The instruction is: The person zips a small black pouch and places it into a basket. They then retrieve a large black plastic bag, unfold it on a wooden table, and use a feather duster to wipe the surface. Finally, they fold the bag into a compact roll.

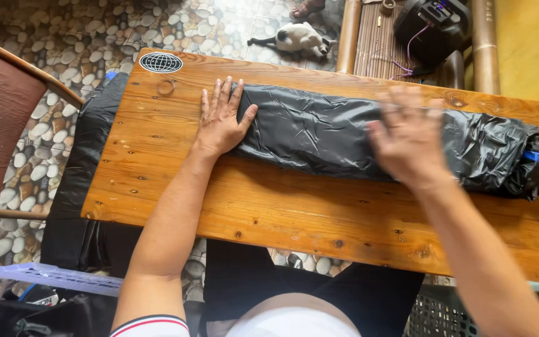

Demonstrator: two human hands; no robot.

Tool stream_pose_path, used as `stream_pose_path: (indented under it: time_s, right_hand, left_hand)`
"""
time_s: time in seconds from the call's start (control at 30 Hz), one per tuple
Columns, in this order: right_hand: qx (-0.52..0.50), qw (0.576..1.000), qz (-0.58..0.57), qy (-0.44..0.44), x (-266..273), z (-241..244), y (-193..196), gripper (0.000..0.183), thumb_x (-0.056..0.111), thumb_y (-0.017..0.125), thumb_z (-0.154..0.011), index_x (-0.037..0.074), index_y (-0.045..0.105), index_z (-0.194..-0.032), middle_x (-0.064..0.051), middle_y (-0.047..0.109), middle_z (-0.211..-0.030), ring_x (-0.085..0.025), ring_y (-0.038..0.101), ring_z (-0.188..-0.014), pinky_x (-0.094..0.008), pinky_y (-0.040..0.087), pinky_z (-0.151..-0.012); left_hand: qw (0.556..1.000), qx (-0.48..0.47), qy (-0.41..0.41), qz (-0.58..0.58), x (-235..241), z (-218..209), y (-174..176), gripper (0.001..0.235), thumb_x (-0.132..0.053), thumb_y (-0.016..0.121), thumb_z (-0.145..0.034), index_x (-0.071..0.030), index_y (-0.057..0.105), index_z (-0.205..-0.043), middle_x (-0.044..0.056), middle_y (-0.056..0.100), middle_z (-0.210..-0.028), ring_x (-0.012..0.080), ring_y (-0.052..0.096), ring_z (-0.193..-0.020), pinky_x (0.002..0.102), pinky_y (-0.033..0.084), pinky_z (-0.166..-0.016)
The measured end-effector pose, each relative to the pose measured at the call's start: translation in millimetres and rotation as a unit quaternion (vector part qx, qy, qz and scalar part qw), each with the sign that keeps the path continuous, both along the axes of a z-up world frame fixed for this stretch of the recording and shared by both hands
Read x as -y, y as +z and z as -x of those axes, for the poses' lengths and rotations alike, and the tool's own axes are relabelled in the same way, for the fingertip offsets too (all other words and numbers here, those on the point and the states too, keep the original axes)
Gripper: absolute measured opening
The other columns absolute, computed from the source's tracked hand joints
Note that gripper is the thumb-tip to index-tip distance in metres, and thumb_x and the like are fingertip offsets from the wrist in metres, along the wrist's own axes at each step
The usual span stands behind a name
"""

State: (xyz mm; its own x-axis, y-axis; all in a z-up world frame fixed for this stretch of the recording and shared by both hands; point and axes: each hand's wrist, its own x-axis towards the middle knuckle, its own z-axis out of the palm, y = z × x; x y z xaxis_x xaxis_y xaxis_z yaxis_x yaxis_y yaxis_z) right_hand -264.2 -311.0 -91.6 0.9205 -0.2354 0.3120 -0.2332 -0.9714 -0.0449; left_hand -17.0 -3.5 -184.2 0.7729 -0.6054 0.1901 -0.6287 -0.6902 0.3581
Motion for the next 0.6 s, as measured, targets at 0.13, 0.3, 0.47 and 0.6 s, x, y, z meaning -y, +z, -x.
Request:
stream_pose_path:
  time_s: [0.13,0.3,0.47,0.6]
  right_hand:
    - [0.043,0.992,-0.061,0.104,-77.3,-47.5,-16.5,0.064,0.055,0.046,-0.108,0.012,0.054,-0.154,-0.023,0.045,-0.16,-0.043,0.029,-0.152,-0.067,0.01,-0.118]
    - [-0.027,0.996,-0.051,0.068,-85.8,-63.6,-53.0,0.067,0.062,0.035,-0.108,0.021,0.045,-0.159,-0.017,0.043,-0.163,-0.038,0.026,-0.155,-0.064,0.009,-0.123]
    - [-0.032,0.997,-0.037,0.054,-85.8,-67.6,-59.5,0.067,0.061,0.033,-0.108,0.021,0.043,-0.16,-0.015,0.042,-0.163,-0.038,0.026,-0.155,-0.063,0.007,-0.124]
    - [-0.02,0.998,-0.025,0.057,-81.6,-68.3,-70.5,0.064,0.055,0.044,-0.105,0.02,0.046,-0.158,-0.015,0.045,-0.161,-0.038,0.029,-0.154,-0.063,0.009,-0.123]
  left_hand:
    - [1.0,0.013,-0.002,0.002,-2.5,2.6,-0.4,0.076,-0.069,0.034,-0.106,-0.018,0.035,-0.163,0.018,0.031,-0.167,0.0379,0.023,-0.156,0.062,0.011,-0.126]
    - [1.0,-0.005,0.002,-0.021,-1.1,2.7,9.6,0.078,-0.071,0.031,-0.105,-0.018,0.033,-0.163,0.017,0.03,-0.167,0.0367,0.02,-0.157,0.062,0.006,-0.126]
    - [0.981,0.131,0.043,-0.134,20.9,22.6,42.6,0.085,-0.07,0.04,-0.097,-0.012,0.045,-0.159,0.02,0.029,-0.169,0.0351,0.004,-0.16,0.066,-0.012,-0.124]
    - [0.982,0.157,-0.109,-0.001,60.1,60.2,57.4,0.071,-0.048,0.052,-0.095,-0.009,0.053,-0.154,0.024,0.041,-0.162,0.0362,0.026,-0.155,0.064,0.008,-0.123]
